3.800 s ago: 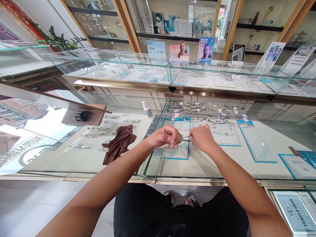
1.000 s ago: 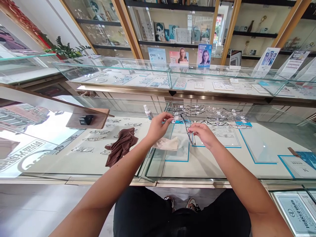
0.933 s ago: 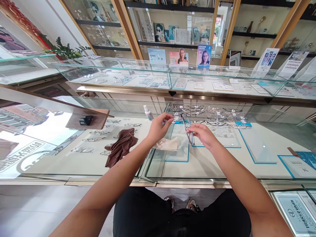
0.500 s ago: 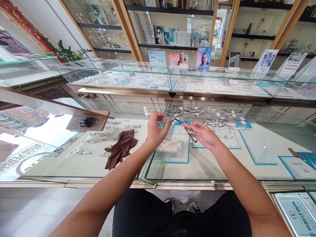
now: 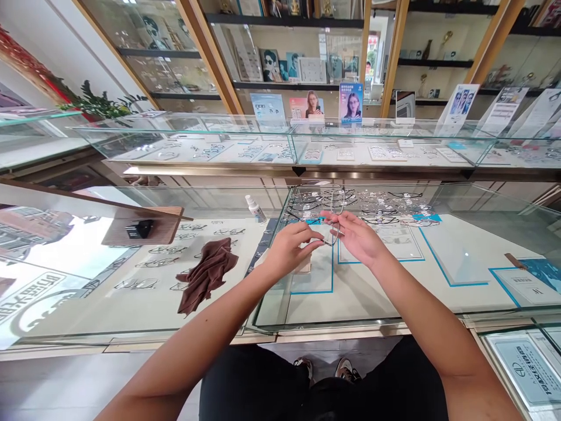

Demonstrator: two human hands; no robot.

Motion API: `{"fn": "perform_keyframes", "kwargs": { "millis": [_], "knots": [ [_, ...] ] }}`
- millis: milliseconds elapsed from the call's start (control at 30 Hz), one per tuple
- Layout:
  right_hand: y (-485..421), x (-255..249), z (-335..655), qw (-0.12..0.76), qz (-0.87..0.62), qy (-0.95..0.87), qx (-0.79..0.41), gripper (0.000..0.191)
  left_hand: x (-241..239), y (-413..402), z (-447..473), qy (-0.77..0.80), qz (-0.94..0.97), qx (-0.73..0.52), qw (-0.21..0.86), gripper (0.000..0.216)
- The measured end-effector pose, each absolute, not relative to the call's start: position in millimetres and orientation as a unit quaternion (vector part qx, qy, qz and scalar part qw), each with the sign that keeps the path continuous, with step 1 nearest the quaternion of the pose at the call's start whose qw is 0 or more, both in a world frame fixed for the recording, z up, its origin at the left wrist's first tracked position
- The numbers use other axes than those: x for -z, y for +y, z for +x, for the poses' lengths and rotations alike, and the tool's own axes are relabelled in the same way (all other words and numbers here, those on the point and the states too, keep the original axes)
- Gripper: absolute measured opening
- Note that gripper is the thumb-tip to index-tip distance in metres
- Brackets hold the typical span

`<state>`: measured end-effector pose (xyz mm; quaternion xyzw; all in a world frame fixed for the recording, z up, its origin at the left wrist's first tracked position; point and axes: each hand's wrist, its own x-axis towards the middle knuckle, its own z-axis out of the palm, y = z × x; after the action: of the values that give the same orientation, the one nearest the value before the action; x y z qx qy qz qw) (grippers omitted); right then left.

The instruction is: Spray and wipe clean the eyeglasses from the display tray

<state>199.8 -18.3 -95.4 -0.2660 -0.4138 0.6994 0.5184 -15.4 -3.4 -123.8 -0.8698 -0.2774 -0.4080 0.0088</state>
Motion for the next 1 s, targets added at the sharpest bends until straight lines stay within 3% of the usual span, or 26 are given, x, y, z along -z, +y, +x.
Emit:
{"fn": "perform_keyframes", "kwargs": {
  "millis": [167, 267, 433, 767, 933, 1000],
  "knots": [
    [-12.9, 95.4, 205.2, 0.554, -0.292, -0.401, -0.669, 0.024, 121.3, -5.0, -16.6, -0.307, -0.836, 0.45, -0.062, 0.021],
    [-9.8, 93.0, 211.0, 0.574, -0.306, -0.395, -0.649, 0.026, 116.9, 0.0, -23.3, -0.336, -0.79, 0.51, -0.057, 0.013],
    [-7.4, 86.2, 221.9, 0.591, -0.323, -0.397, -0.623, 0.032, 112.1, 31.6, -51.5, -0.454, -0.652, 0.604, -0.064, 0.018],
    [-9.9, 80.1, 227.6, 0.6, -0.312, -0.406, -0.614, 0.036, 138.0, 87.8, -106.0, -0.576, -0.437, 0.684, -0.097, 0.01],
    [-10.0, 79.8, 227.8, 0.59, -0.317, -0.435, -0.602, 0.039, 158.3, 105.4, -114.1, -0.623, -0.444, 0.611, -0.203, 0.066],
    [-10.7, 80.5, 227.4, 0.58, -0.311, -0.446, -0.607, 0.038, 165.2, 110.4, -114.5, -0.625, -0.457, 0.585, -0.241, 0.069]
  ]
}}
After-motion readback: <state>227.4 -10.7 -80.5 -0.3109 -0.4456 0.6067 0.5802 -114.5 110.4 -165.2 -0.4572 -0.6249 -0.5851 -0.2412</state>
